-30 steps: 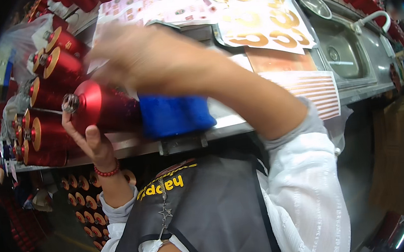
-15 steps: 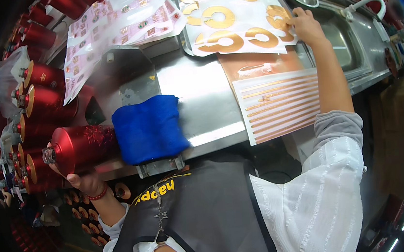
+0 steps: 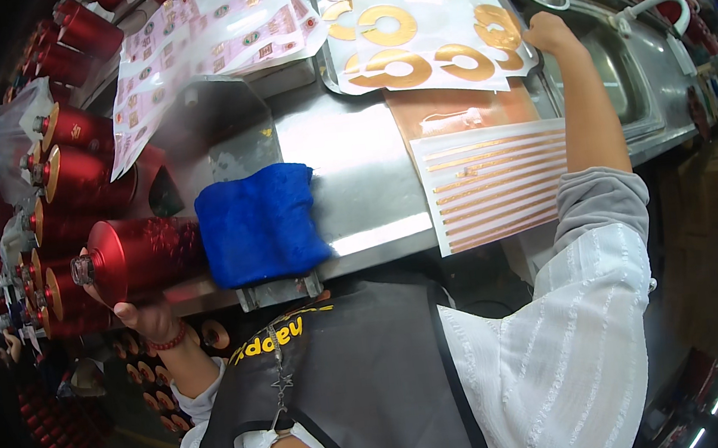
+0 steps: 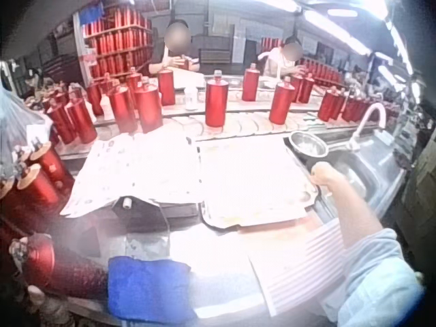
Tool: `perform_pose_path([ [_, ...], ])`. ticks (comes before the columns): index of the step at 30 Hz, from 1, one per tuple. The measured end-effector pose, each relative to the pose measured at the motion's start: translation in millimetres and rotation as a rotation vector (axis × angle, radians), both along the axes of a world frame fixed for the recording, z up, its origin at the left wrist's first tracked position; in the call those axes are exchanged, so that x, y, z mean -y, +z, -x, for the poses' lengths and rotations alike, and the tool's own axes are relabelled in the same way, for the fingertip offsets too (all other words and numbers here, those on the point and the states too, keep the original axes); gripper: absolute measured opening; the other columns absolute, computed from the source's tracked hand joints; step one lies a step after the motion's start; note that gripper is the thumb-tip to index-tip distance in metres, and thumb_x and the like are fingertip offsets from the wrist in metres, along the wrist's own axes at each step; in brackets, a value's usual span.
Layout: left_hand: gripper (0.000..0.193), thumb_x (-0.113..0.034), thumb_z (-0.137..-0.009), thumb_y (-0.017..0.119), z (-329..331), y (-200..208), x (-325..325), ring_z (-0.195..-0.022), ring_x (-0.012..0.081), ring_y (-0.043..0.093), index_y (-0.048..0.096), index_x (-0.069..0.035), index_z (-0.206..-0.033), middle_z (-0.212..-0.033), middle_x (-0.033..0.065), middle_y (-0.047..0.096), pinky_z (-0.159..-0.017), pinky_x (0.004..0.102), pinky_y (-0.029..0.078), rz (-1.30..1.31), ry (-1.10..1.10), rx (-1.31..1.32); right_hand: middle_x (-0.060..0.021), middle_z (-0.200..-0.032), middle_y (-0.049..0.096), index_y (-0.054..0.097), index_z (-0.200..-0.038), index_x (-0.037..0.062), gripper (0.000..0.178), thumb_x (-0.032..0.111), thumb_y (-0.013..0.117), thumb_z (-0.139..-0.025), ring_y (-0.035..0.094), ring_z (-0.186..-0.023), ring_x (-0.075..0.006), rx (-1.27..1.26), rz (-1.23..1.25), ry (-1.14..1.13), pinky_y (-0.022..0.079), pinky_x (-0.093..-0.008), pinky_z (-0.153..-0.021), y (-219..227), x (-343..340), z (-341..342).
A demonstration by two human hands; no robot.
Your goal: The person applies circular gold labels to the necks of red cylindrical containers, then uses a green abrasive pad to rub the neck area. The person repeats this process on multiple containers, handling them one at a time and placing them on a metal workbench.
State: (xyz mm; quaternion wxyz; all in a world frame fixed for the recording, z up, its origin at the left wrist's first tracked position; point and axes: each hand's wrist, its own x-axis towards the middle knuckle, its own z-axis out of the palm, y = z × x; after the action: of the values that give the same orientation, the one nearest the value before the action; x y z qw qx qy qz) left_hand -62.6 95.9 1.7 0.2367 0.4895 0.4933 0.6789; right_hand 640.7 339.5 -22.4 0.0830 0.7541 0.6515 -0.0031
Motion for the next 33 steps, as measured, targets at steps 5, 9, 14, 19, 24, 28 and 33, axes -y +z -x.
perform_pose_path([
  [5, 0.112, -0.080, -0.077, 0.063, 0, 2, 0, -0.140, 0.0381, 0.041, 0.023, -0.011, -0.156, -0.156, 0.0152, 0.031, -0.112, 0.0569, 0.042, 0.005, -0.020, -0.029, -0.0280, -0.094, 0.070, 0.074, -0.088, -0.0039, 0.061, 0.057, 0.067, -0.082, 0.069, -0.093, -0.0401, -0.025, 0.024, -0.118, 0.053, -0.0457, -0.083, -1, -3, 11],
  [9, 0.112, -0.080, -0.076, 0.064, -2, 2, -2, -0.138, 0.0381, 0.043, 0.024, -0.012, -0.155, -0.155, 0.0160, 0.033, -0.111, 0.0562, 0.043, -0.021, -0.005, -0.030, -0.0281, -0.097, 0.070, 0.075, -0.091, -0.0035, 0.065, 0.060, 0.067, -0.080, 0.068, -0.097, -0.0413, -0.090, 0.127, -0.144, 0.053, -0.0459, -0.085, -3, -2, 4],
  [14, 0.110, -0.078, -0.077, 0.064, -3, 3, -4, -0.138, 0.0379, 0.044, 0.024, -0.012, -0.155, -0.154, 0.0158, 0.033, -0.111, 0.0555, 0.043, -0.023, -0.028, -0.015, -0.0234, -0.098, 0.072, 0.076, -0.094, 0.0030, 0.042, 0.042, 0.070, -0.081, 0.069, -0.096, -0.0396, 0.046, 0.153, -0.031, 0.054, -0.0440, -0.084, 14, 0, 7],
  [19, 0.109, -0.078, -0.077, 0.064, -2, 3, -5, -0.138, 0.0371, 0.043, 0.024, -0.012, -0.155, -0.154, 0.0149, 0.034, -0.111, 0.0552, 0.043, -0.013, -0.050, -0.010, -0.0207, -0.097, 0.073, 0.073, -0.100, 0.0021, 0.034, 0.032, 0.068, -0.086, 0.069, -0.091, -0.0383, 0.055, -0.039, 0.033, 0.053, -0.0435, -0.081, 48, 20, 44],
  [24, 0.109, -0.075, -0.078, 0.066, 3, 1, 5, -0.139, 0.0339, 0.041, 0.024, -0.010, -0.155, -0.154, 0.0140, 0.035, -0.112, 0.0538, 0.041, -0.009, -0.044, 0.003, 0.0019, -0.073, 0.058, 0.070, -0.098, 0.0048, 0.031, 0.035, 0.063, -0.096, 0.047, -0.059, -0.0084, -0.732, -0.108, 0.049, 0.038, -0.0301, -0.053, 83, -4, 110],
  [28, 0.103, -0.064, -0.081, 0.073, 9, 3, 12, -0.136, 0.0277, 0.044, 0.025, -0.009, -0.153, -0.150, 0.0136, 0.039, -0.112, 0.0479, 0.041, -0.027, -0.116, -0.008, -0.0010, -0.073, 0.060, 0.070, -0.095, 0.0040, 0.038, 0.041, 0.061, -0.095, 0.052, -0.060, -0.0112, -0.800, -0.104, -0.036, 0.041, -0.0319, -0.056, 27, -36, 117],
  [33, 0.094, -0.048, -0.081, 0.081, 10, 17, -18, -0.128, 0.0206, 0.052, 0.031, -0.007, -0.149, -0.140, 0.0102, 0.050, -0.109, 0.0381, 0.042, -0.036, -0.491, 0.129, -0.0252, -0.076, 0.065, 0.070, -0.096, -0.0048, 0.039, 0.032, 0.059, -0.095, 0.063, -0.080, -0.0485, -0.002, -0.349, 0.386, 0.050, -0.0514, -0.078, -70, -40, 8],
])
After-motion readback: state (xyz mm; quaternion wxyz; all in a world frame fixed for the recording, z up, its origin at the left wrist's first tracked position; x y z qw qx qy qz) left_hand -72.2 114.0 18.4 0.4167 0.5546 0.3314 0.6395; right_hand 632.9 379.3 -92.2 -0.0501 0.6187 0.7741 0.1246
